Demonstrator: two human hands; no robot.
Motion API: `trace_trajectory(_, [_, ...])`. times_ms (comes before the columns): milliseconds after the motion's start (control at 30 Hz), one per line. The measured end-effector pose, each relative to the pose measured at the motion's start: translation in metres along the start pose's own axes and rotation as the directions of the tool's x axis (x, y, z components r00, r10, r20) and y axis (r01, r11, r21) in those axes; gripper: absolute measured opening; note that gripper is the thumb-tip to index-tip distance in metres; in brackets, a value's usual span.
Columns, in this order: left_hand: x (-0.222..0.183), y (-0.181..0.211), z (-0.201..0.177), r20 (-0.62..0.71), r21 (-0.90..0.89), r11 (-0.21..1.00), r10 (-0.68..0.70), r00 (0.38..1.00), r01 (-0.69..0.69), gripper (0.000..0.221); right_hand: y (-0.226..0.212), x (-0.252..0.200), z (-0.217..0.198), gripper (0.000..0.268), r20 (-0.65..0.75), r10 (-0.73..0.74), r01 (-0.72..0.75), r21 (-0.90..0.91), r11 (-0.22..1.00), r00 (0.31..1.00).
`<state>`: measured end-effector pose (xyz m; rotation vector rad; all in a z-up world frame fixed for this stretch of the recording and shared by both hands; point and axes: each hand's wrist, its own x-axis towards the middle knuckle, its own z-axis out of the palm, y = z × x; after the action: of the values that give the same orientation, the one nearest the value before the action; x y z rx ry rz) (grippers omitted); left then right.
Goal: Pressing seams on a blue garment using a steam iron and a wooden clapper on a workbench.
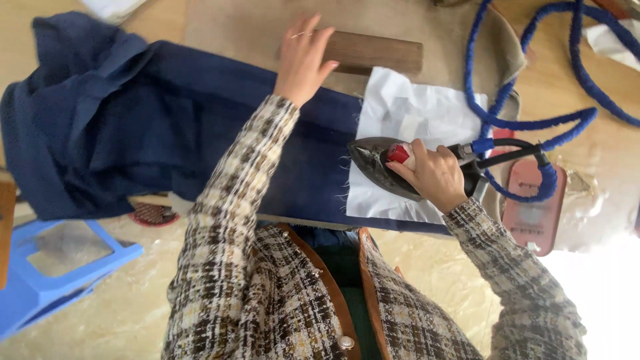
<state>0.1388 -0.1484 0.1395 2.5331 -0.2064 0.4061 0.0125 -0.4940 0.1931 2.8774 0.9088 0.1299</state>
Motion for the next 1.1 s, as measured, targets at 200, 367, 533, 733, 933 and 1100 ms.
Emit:
trace_trajectory(200, [0.066, 0.019, 0.109, 0.181, 0.301, 0.878, 0.331, 0.926, -0.373, 0.095, 0.009, -0.001, -0.01, 0.059, -0.147, -0.1, 0.108, 0.043, 0.993, 0.984])
trace_trajectory(367, [0.07, 0.038, 0.132, 0.304, 0.25, 0.883, 0.318, 0.898, -0.398, 0.067, 0.006, 0.001, -0.015, 0.061, -0.19, -0.126, 0.125, -0.018, 0.992, 0.974])
trace_trajectory(533, [0.066, 0.041, 0.084, 0.303, 0.283, 0.851, 0.358, 0.883, -0.442, 0.079, 0.014, 0.003, -0.012, 0.061, -0.195, -0.159, 0.161, -0.006, 0.987, 0.968])
trace_trajectory(733, [0.015, 0.043, -0.056, 0.303, 0.116, 0.876, 0.419, 0.856, -0.469, 0.096, 0.017, 0.008, -0.012, 0.061, -0.2, -0.148, 0.147, -0.017, 0.989, 0.969])
trace_trajectory(933, [-0.091, 0.004, -0.07, 0.446, 0.183, 0.706, 0.56, 0.698, -0.684, 0.096, 0.02, 0.009, -0.007, 0.058, -0.223, -0.083, 0.09, 0.022, 0.996, 0.971])
trace_trajectory(1100, [-0.119, -0.029, -0.046, 0.46, 0.27, 0.724, 0.482, 0.746, -0.635, 0.089, 0.023, 0.007, -0.005, 0.057, -0.2, -0.068, 0.067, -0.01, 0.998, 0.978])
